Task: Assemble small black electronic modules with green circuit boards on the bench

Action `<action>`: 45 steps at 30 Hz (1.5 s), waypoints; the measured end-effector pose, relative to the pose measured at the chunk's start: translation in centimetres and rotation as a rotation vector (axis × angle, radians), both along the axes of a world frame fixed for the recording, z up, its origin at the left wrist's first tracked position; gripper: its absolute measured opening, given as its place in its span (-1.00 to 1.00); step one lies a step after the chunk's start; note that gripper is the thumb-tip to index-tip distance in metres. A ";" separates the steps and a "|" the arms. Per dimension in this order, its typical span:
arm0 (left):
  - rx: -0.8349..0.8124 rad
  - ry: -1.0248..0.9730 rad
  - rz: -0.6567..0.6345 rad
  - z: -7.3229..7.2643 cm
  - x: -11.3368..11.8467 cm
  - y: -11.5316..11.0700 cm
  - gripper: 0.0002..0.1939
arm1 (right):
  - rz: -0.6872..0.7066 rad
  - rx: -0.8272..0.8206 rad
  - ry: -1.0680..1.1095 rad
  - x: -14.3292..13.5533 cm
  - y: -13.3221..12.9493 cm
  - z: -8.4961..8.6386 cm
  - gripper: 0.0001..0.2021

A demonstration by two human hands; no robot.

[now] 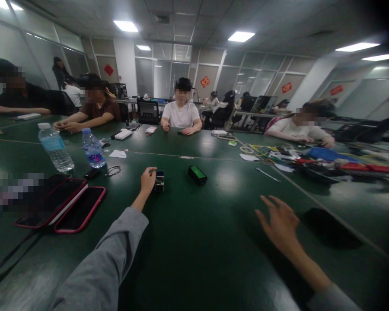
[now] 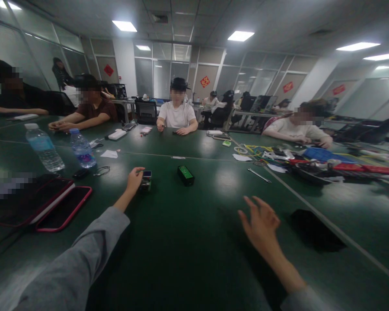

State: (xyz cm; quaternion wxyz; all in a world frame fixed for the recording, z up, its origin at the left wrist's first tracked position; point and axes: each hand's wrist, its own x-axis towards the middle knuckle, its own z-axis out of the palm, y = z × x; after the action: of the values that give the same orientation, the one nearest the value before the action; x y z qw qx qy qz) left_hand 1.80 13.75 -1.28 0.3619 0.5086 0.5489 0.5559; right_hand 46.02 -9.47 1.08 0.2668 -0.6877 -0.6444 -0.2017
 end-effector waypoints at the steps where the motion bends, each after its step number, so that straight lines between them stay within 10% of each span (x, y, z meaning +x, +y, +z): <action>1: -0.003 0.027 -0.018 -0.1 0.0 0.1 -0.78 | 0.106 -0.056 -0.019 -3.7 0.9 -0.2 -0.48; 6: 0.034 0.162 -0.072 -0.2 0.2 0.3 -0.82 | 0.607 -0.294 -0.097 -19.5 5.2 0.1 -0.42; 11: 0.170 0.361 -0.103 -0.1 0.2 0.1 -0.82 | 0.782 -0.254 -0.095 -25.8 8.7 0.8 -0.46; 32: 0.113 0.365 -0.085 -0.1 0.3 0.3 -0.72 | 0.631 -0.279 0.616 -24.5 11.0 -0.8 -0.71; 45: 0.117 0.386 -0.094 0.0 0.3 0.4 -0.71 | 0.688 -0.185 0.515 -24.8 10.4 -0.2 -0.61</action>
State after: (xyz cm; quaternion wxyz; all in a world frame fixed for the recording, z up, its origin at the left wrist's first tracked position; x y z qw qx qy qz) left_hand 2.10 14.11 -1.29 0.2452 0.6508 0.5506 0.4617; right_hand 21.18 0.93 0.85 0.4076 -0.4819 -0.7637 0.1356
